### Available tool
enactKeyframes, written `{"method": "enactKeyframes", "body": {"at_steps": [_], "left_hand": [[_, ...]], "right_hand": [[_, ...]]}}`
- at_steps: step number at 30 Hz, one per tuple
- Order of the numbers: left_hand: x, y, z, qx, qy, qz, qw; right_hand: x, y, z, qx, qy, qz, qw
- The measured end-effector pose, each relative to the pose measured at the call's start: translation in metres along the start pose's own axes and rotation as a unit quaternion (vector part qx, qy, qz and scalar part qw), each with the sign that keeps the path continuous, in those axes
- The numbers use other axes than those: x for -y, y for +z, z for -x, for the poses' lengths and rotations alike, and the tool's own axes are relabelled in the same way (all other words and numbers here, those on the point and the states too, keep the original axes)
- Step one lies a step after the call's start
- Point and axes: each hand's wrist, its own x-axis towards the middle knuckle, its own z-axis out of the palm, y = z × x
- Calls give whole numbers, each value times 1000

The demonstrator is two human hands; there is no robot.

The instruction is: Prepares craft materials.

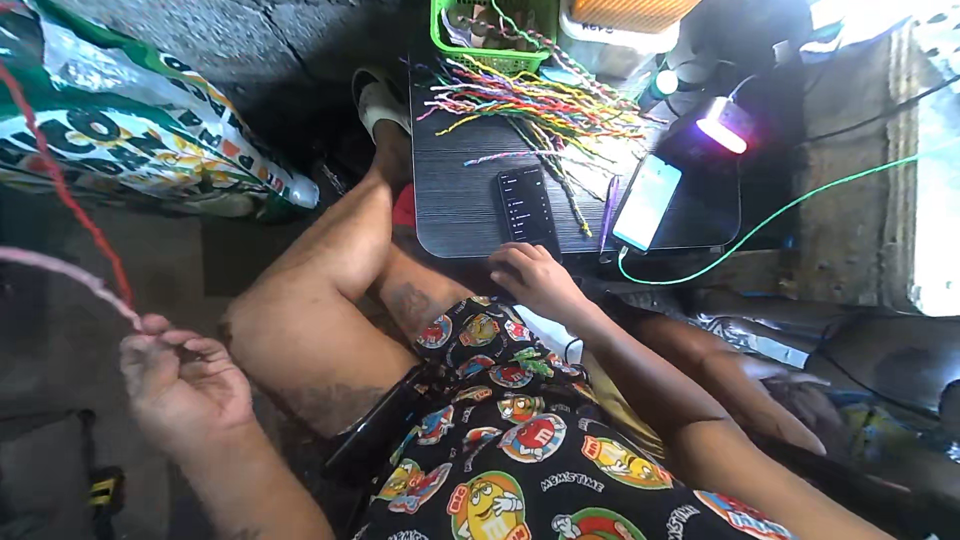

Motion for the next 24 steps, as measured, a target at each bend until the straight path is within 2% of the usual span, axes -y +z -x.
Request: {"method": "enactKeyframes", "body": {"at_steps": [8,16,18,22,24], "left_hand": [[10,6,5,10,63,-94,993],[7,10,4,-16,38,-75,996],[7,10,4,-12,38,-77,996],[5,11,9,3,47,-70,996],[1,16,20,34,32,-36,998]], "right_hand": [[-16,9,-5,-75,24,50,996],[-43,16,-12,-153,22,68,986],[-45,18,-13,-150,33,68,986],[-33,15,-9,-147,39,68,986],[-20,16,-7,-154,-4,56,986]]}}
